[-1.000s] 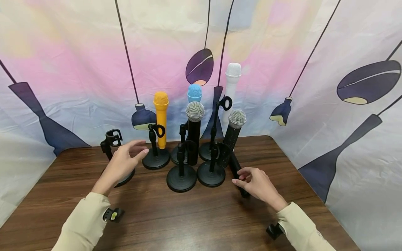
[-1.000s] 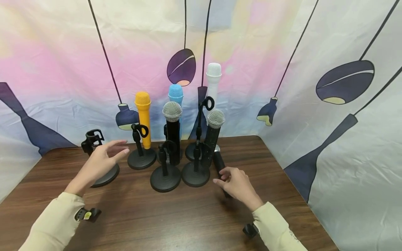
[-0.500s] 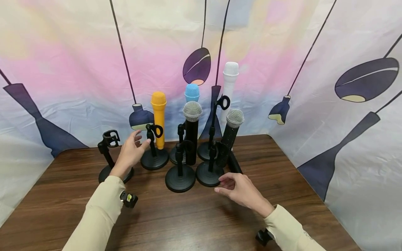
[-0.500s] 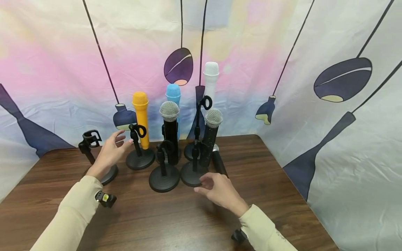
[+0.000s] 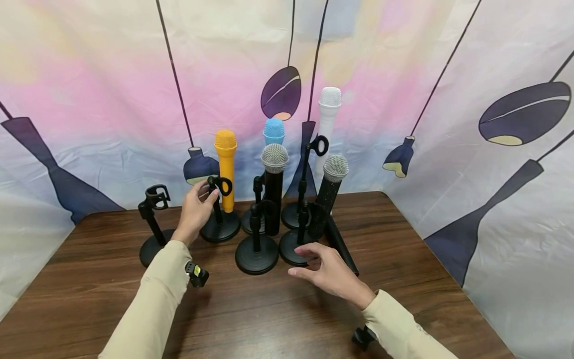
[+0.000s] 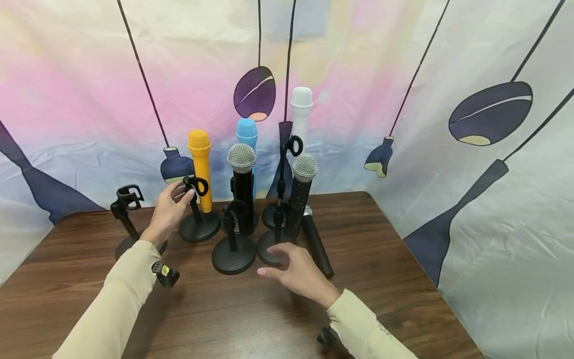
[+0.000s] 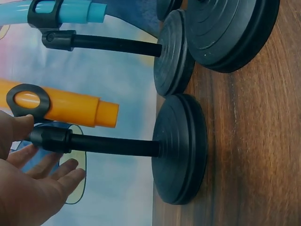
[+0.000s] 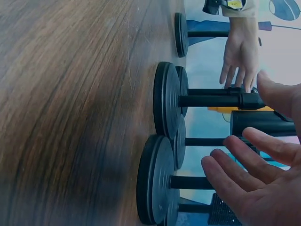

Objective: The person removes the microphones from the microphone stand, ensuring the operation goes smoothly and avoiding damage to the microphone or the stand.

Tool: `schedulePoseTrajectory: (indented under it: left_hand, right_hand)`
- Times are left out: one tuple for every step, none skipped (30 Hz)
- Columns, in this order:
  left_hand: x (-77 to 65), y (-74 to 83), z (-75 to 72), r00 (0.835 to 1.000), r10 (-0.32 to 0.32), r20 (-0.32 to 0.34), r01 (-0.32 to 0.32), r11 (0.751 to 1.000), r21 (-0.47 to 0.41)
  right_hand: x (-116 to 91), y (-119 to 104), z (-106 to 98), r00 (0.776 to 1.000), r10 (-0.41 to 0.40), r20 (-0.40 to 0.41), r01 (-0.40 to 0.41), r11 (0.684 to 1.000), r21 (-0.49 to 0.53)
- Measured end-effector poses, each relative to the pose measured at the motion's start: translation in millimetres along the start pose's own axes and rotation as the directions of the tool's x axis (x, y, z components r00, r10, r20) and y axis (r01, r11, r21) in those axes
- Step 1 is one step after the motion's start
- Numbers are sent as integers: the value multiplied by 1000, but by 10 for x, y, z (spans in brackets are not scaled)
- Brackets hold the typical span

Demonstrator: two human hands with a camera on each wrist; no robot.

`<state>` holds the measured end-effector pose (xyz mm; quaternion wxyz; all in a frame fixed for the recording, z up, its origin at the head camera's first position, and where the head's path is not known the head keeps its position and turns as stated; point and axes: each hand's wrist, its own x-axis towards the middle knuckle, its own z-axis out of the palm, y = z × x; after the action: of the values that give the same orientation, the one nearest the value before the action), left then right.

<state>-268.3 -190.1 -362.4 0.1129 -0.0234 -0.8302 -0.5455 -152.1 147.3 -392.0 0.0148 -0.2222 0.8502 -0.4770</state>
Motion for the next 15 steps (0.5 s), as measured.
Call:
schedulePoseTrajectory:
  left_hand:
    - [7, 2, 8, 1000, 0, 0, 0, 1000, 1]
    - [14, 4, 15, 1000, 3, 1, -3, 1000, 4]
    - [20, 8, 21, 1000, 4, 1, -4, 1000, 4]
    - [25, 11, 27, 1000, 6, 3, -6, 1000, 2]
    - [28, 12, 32, 1000, 7, 5, -7, 1000, 1]
    - [31, 11, 35, 1000, 7, 6, -7, 1000, -1]
    - [34, 12, 36, 1000, 5, 7, -5, 1000, 0]
    - [36, 13, 37, 1000, 2, 8, -2, 1000, 0]
    - [37, 14, 37, 1000, -4, 8, 4, 1000, 0]
    - [37, 16, 38, 1000, -9, 9, 9, 1000, 3]
    - [39, 16, 38, 1000, -14, 10, 14, 1000, 8]
    - [42, 16, 37, 1000, -19, 10, 19, 1000, 14]
    - [45, 20, 37, 1000, -24, 10, 24, 1000, 18]
    - [46, 22, 36, 1000, -29, 9, 29, 999, 24]
    - [49, 24, 36, 999, -31, 8, 31, 999, 28]
  right_hand:
    - [7, -8, 9, 1000, -5, -2, 5, 1000, 1]
    - [14, -14, 18, 1000, -8, -4, 8, 1000, -1]
    - [22, -19, 26, 1000, -12, -6, 12, 1000, 0]
    - [28, -24, 33, 1000, -16, -8, 16, 1000, -3]
    - [34, -28, 42, 1000, -19, -11, 19, 1000, -2]
    - [39, -32, 50, 1000, -24, -12, 24, 1000, 0]
    - [45, -37, 58, 1000, -23, -13, 23, 1000, -3]
    - [50, -36, 65, 1000, -25, -13, 25, 1000, -2]
    - [54, -35, 71, 1000, -28, -13, 28, 1000, 2]
    - [56, -34, 77, 1000, -28, -13, 28, 1000, 1]
    - [59, -32, 80, 1000, -27, -12, 27, 1000, 2]
    - [62, -29, 82, 1000, -26, -11, 26, 1000, 0]
    - [65, -25, 83, 1000, -26, -9, 26, 1000, 0]
    - [66, -23, 83, 1000, -27, -9, 27, 1000, -1]
    - [69, -20, 83, 1000, -27, -9, 27, 1000, -3]
